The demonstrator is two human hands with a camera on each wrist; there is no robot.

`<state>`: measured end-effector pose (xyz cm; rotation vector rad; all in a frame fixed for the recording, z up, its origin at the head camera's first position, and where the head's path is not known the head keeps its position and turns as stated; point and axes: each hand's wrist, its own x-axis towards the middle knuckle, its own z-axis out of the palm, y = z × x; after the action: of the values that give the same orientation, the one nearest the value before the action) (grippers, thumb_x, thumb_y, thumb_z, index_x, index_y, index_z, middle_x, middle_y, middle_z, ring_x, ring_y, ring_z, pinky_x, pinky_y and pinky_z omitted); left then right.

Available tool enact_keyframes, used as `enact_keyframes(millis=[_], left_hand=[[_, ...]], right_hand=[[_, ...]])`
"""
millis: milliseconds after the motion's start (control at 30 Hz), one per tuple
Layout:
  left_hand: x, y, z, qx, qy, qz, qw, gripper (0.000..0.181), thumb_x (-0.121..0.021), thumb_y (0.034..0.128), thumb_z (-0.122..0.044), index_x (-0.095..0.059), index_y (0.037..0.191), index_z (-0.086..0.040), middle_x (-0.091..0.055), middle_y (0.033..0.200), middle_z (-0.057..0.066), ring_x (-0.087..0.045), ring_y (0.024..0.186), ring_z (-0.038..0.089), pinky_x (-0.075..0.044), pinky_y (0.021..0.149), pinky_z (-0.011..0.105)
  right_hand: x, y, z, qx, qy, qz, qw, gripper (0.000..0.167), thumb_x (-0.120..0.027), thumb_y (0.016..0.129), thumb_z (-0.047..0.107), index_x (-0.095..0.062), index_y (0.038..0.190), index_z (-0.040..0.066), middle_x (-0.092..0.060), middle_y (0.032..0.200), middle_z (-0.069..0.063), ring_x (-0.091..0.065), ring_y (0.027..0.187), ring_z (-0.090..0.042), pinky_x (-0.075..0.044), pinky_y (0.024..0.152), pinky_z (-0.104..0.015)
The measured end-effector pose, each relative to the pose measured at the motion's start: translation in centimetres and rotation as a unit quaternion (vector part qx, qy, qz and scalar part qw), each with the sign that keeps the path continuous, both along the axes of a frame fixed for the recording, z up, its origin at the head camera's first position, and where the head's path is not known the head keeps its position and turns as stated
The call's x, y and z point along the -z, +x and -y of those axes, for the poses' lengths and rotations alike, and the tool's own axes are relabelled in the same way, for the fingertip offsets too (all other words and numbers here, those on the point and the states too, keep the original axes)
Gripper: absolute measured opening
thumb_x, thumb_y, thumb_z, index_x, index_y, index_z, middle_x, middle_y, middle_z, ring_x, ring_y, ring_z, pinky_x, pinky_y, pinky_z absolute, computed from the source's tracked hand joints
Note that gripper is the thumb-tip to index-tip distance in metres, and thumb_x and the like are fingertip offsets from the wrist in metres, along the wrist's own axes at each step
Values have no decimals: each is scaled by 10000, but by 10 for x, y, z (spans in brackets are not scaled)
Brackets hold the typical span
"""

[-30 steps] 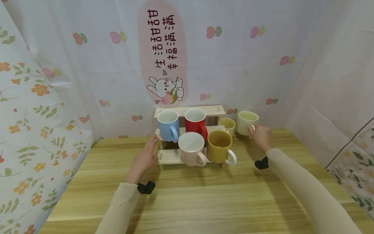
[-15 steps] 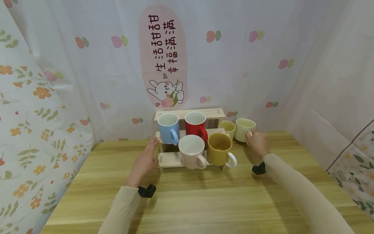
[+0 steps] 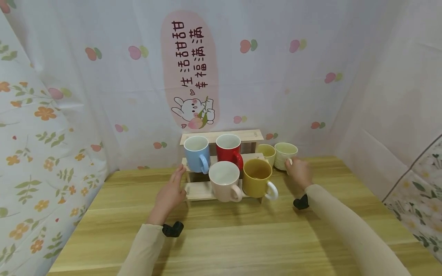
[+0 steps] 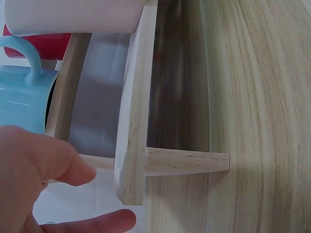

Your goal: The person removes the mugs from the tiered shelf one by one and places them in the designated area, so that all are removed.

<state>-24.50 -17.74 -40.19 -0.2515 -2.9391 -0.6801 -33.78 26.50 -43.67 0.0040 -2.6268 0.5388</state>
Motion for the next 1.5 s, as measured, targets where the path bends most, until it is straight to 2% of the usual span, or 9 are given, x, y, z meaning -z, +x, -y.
enact_keyframes(millis=[167, 367, 567, 767, 867, 1067, 1167, 1400, 1500], left_hand=[[3, 1, 0, 4, -11, 10, 10000, 699, -532, 842, -29, -276, 1490, -91, -215, 1588, 47, -352, 444, 156, -319, 445, 284], [5, 0, 0, 48, 22, 27, 10000, 702, -529, 849, -22, -259, 1494, -80, -193, 1594, 53, -353, 455, 149, -327, 450, 280], [2, 0, 2, 111, 60, -56, 9999, 702, -534, 853, -19, -251, 1494, -62, -186, 1593, 73, -361, 464, 150, -334, 456, 279], [0, -1, 3, 96, 86, 0, 9999, 708, -534, 860, -28, -239, 1501, -76, -170, 1599, 58, -360, 458, 148, -335, 455, 279], [0, -1, 3, 105, 55, 0, 9999, 709, -542, 855, -35, -247, 1499, -79, -176, 1597, 55, -362, 452, 148, -336, 451, 281], [1, 0, 1, 106, 35, -25, 9999, 703, -542, 852, -28, -257, 1494, -74, -187, 1594, 60, -361, 450, 146, -336, 447, 280], [0, 0, 0, 133, 28, -1, 9999, 702, -535, 852, -23, -254, 1493, -70, -186, 1593, 68, -358, 451, 145, -333, 446, 280], [0, 0, -1, 149, 133, 67, 9998, 715, -528, 857, -22, -229, 1504, -77, -162, 1601, 55, -361, 440, 149, -327, 438, 283], [0, 0, 0, 105, 118, 108, 9998, 715, -525, 860, -23, -226, 1506, -84, -153, 1604, 44, -355, 436, 147, -321, 434, 281]], right_hand=[[2, 3, 1, -74, -7, 166, 9998, 344, -460, 917, 225, -480, 613, 64, -552, 597, -155, -524, 560, -362, -392, 507, -464], [6, 3, 0, -145, 24, 272, 9995, 327, -447, 926, 231, -558, 712, 11, -604, 668, -210, -584, 649, -445, -430, 572, -535], [6, -1, 0, -254, 77, 348, 9990, 332, -430, 930, 227, -548, 708, 12, -591, 659, -188, -577, 644, -396, -435, 598, -516], [0, -4, -1, -350, 12, 892, 9954, 375, -382, 945, 281, -516, 682, 50, -582, 681, -163, -561, 643, -342, -438, 600, -479], [-4, -4, -6, -579, -77, 1383, 9887, 417, -358, 965, 333, -543, 714, 55, -600, 697, -139, -568, 650, -302, -443, 600, -438], [-22, 0, -18, -1135, -642, 2497, 9595, 559, -348, 991, 464, -622, 948, -22, -571, 665, -62, -556, 570, -190, -437, 532, -302], [-36, 6, -21, -1198, -576, 2832, 9498, 561, -358, 985, 476, -601, 948, -28, -490, 563, -9, -514, 500, -163, -408, 496, -281], [-70, 12, -22, -1171, 264, 2498, 9608, 458, -427, 964, 409, -559, 729, 39, -544, 521, -49, -535, 470, -184, -406, 528, -295], [-81, 12, -20, -1150, 456, 2371, 9636, 404, -447, 954, 367, -547, 714, 58, -565, 546, -56, -531, 496, -174, -403, 527, -297]])
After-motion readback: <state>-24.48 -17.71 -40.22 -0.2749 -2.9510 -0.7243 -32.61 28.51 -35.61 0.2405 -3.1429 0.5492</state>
